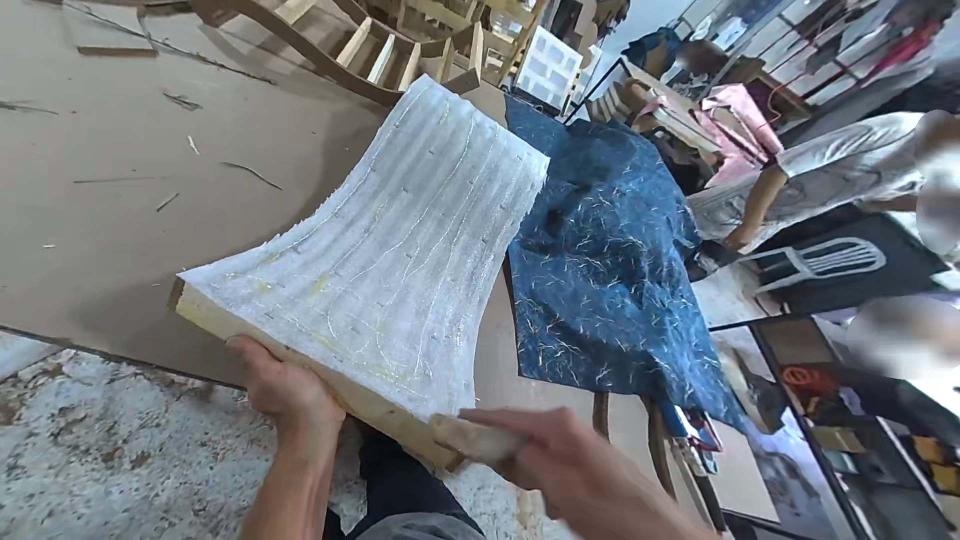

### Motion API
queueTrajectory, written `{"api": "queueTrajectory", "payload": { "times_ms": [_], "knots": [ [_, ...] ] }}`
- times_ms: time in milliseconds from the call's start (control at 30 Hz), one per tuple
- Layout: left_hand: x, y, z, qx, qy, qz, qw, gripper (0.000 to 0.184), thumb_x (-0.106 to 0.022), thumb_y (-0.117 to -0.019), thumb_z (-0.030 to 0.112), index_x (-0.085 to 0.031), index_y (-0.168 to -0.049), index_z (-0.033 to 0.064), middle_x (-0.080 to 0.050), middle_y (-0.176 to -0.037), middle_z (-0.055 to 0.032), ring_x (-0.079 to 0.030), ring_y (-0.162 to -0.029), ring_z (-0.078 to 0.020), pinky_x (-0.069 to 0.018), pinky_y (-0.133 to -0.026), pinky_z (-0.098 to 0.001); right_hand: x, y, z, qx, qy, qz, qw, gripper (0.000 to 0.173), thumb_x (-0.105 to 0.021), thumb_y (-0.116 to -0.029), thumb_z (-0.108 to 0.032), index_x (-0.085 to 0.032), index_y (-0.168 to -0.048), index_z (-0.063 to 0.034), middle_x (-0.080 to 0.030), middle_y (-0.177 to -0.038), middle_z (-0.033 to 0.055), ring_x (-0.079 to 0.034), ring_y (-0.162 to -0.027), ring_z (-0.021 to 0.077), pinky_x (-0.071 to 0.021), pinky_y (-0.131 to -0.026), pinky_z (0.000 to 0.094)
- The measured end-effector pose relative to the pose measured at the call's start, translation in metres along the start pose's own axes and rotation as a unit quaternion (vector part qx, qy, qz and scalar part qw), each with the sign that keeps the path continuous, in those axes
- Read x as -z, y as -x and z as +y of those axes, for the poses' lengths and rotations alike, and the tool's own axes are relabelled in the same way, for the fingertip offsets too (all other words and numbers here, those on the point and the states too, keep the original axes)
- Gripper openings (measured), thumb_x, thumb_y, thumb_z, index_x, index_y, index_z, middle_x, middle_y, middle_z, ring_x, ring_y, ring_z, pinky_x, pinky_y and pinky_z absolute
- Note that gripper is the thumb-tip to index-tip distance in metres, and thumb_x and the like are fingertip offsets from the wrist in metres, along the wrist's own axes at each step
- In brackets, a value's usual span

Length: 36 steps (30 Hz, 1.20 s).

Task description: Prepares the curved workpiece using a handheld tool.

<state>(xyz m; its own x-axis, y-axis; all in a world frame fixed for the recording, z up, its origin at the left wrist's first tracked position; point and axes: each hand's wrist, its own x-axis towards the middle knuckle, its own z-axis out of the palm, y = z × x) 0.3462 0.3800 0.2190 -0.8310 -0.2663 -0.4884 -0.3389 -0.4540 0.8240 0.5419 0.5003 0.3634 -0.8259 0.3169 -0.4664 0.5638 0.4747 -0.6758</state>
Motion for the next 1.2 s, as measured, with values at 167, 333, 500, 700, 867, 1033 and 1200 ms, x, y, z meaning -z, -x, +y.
{"api": "queueTrajectory", "payload": {
  "times_ms": [167, 333, 500, 700, 867, 1033, 1200],
  "knots": [
    [-0.004, 0.013, 0.017, -0.016, -0.074, -0.01, 0.997, 0.063, -0.021, -0.1116, 0.049, -0.057, -0.132, 0.0006, -0.065, -0.122, -0.0117, -0.065, -0.112, -0.0141, -0.0544, -0.098, -0.039, 0.107, -0.077, 0.001, -0.041, -0.204, 0.162, 0.965, 0.031, -0.046, -0.0931, -0.007, -0.068, -0.114, -0.0084, -0.068, -0.083, 0.003, -0.057, -0.057, 0.0072, -0.048, -0.048, 0.0241],
    [-0.005, 0.024, 0.021, -0.028, -0.079, 0.024, 0.996, 0.058, -0.021, -0.113, 0.042, -0.047, -0.144, 0.0006, -0.058, -0.133, -0.0097, -0.058, -0.116, -0.0023, -0.0503, -0.1, -0.0285, 0.24, -0.262, 0.028, -0.009, 0.221, 0.348, 0.911, 0.041, -0.05, -0.1054, -0.023, -0.059, -0.144, -0.0164, -0.068, -0.124, 0.0237, -0.067, -0.109, 0.0445, -0.0506, -0.089, 0.0691],
    [0.002, 0.016, 0.01, -0.048, -0.091, 0.007, 0.995, 0.06, -0.013, -0.1131, 0.039, -0.04, -0.149, -0.0008, -0.054, -0.142, -0.0123, -0.057, -0.125, -0.0047, -0.0482, -0.106, -0.03, 0.235, -0.358, 0.062, -0.004, 0.375, 0.299, 0.877, 0.061, -0.056, -0.0941, -0.009, -0.043, -0.153, -0.0049, -0.044, -0.156, 0.0235, -0.05, -0.136, 0.0458, -0.0451, -0.101, 0.0691],
    [0.009, 0.007, -0.001, -0.025, -0.07, 0.001, 0.997, 0.066, -0.014, -0.1116, 0.048, -0.055, -0.133, 0.0015, -0.066, -0.121, -0.0099, -0.066, -0.111, -0.013, -0.0551, -0.097, -0.0393, 0.103, -0.253, 0.074, 0.019, 0.388, 0.18, 0.904, 0.051, -0.057, -0.0933, -0.006, -0.054, -0.145, -0.0078, -0.059, -0.138, 0.0227, -0.063, -0.115, 0.0478, -0.0523, -0.084, 0.0707],
    [0.012, 0.004, -0.006, -0.021, -0.041, 0.012, 0.999, 0.064, -0.019, -0.1112, 0.05, -0.058, -0.127, 0.0013, -0.066, -0.117, -0.0101, -0.067, -0.109, -0.0142, -0.0553, -0.096, -0.0405, -0.005, -0.131, 0.029, -0.026, 0.285, -0.022, 0.958, 0.055, -0.047, -0.1014, -0.007, -0.045, -0.156, -0.0132, -0.06, -0.141, 0.0193, -0.064, -0.12, 0.039, -0.0501, -0.098, 0.0618],
    [0.016, 0.002, -0.01, -0.014, -0.025, 0.003, 1.0, 0.063, -0.019, -0.1118, 0.048, -0.06, -0.124, 0.001, -0.067, -0.111, -0.0087, -0.067, -0.105, -0.0119, -0.0556, -0.094, -0.0379, -0.039, -0.017, -0.025, 0.046, 0.126, -0.034, 0.99, 0.054, -0.045, -0.0953, 0.002, -0.057, -0.147, -0.0077, -0.066, -0.137, 0.0133, -0.073, -0.107, 0.0265, -0.0587, -0.088, 0.0489],
    [0.022, 0.0, -0.013, -0.003, -0.015, -0.002, 1.0, 0.063, -0.019, -0.1119, 0.048, -0.058, -0.127, 0.0005, -0.066, -0.115, -0.0096, -0.067, -0.107, -0.0117, -0.0549, -0.096, -0.0371, 0.063, -0.047, 0.0, -0.023, 0.049, 0.163, 0.985, 0.036, -0.043, -0.1048, -0.012, -0.068, -0.13, -0.0104, -0.073, -0.095, 0.0073, -0.066, -0.069, 0.015, -0.0562, -0.059, 0.0358]
  ]
}}
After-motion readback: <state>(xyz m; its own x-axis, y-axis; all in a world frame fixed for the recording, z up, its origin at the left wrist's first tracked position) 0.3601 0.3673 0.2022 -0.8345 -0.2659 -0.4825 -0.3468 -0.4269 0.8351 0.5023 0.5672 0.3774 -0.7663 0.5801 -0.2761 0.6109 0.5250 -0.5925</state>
